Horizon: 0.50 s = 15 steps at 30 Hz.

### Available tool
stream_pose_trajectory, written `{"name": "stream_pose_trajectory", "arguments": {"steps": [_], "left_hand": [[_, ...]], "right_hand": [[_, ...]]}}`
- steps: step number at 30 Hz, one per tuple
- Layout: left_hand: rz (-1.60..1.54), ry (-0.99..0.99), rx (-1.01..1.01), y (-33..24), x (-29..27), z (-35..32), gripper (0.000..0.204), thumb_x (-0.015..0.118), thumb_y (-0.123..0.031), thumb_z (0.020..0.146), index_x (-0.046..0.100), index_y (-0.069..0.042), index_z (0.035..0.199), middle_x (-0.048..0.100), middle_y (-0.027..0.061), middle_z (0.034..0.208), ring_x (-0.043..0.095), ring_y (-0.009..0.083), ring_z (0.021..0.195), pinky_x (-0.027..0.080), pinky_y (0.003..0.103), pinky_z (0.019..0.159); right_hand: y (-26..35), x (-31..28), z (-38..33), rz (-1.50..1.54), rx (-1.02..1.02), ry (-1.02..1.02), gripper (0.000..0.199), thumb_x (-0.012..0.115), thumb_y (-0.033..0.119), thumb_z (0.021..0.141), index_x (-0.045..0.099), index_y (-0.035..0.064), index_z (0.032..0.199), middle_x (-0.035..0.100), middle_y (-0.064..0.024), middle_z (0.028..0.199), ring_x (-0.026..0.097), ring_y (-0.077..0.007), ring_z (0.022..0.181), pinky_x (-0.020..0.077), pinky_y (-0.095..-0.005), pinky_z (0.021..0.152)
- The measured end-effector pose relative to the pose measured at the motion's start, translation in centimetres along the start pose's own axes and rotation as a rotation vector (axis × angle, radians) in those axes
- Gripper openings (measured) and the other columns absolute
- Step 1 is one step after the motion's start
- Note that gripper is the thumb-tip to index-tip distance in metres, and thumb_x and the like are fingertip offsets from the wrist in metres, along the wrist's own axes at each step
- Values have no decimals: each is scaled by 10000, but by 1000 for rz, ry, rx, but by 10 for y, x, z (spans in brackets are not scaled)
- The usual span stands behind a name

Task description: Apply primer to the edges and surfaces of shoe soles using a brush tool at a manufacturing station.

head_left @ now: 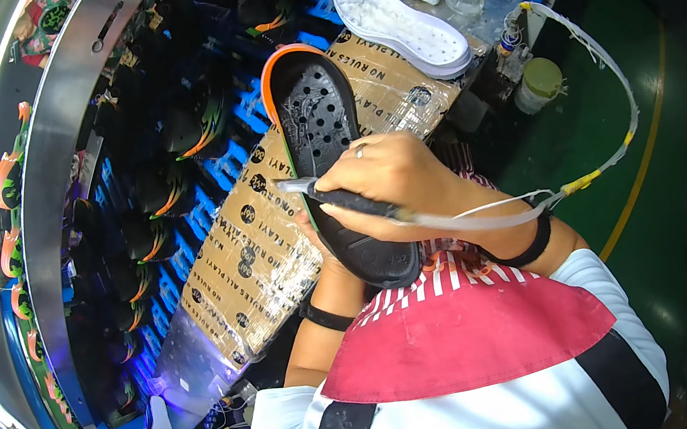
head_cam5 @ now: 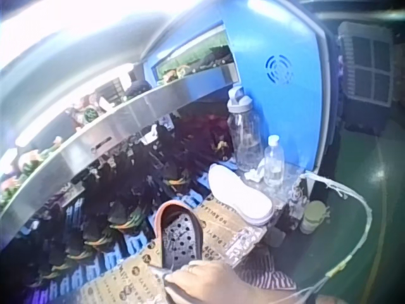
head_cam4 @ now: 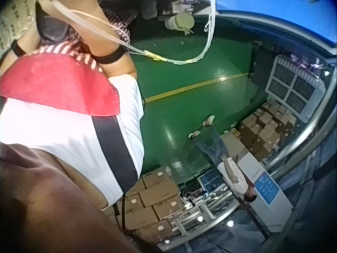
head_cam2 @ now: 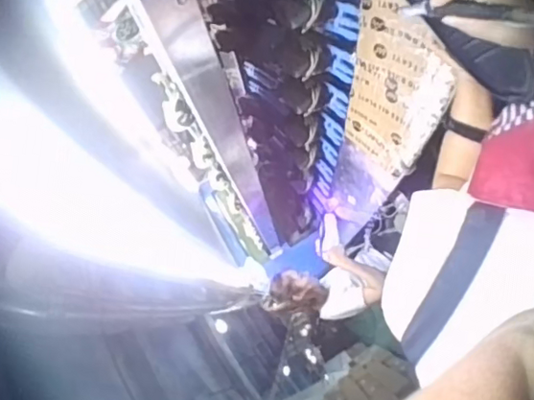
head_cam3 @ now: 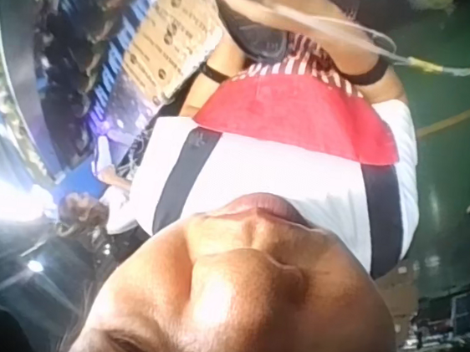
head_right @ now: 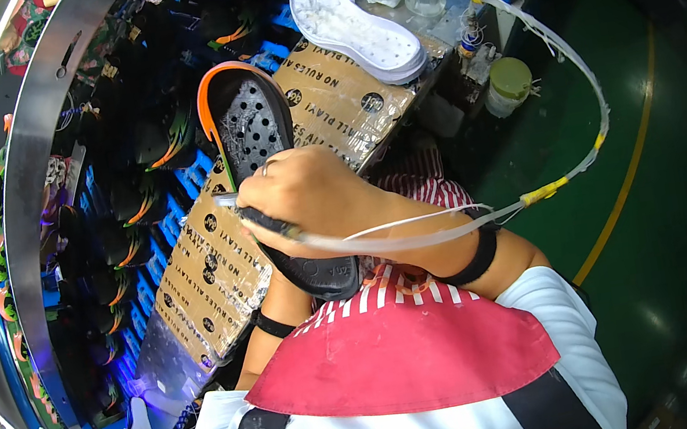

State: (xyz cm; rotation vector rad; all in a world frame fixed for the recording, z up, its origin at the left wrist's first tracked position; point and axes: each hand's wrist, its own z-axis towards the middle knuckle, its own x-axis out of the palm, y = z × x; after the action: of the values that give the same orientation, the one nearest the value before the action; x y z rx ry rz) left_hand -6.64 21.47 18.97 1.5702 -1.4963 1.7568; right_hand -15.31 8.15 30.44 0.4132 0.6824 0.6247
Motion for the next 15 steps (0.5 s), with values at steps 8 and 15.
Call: {"name": "stream_pose_trajectory", "arguments": {"steps": [8,15], "left_hand": [[-33,-29,56,7,-28,1,880,468,-700,735,355,-106,1374,441,155,1335,492,311,1171,400,453,1004],[-15,59,40,-13,-97,25,855,491,-687,745,384,-98,1354,470,163,1307,497,317,1163,390,478,1008]], "right_hand": [[-1,8,-8,-92,64,-115,173,704,44,690,634,16,846,637,-134,741,617,-276,658,479,-342,569],[5,4,-10,243,112,-247,199,722,47,689,644,-3,865,632,-130,690,623,-241,601,463,-308,538]]}}
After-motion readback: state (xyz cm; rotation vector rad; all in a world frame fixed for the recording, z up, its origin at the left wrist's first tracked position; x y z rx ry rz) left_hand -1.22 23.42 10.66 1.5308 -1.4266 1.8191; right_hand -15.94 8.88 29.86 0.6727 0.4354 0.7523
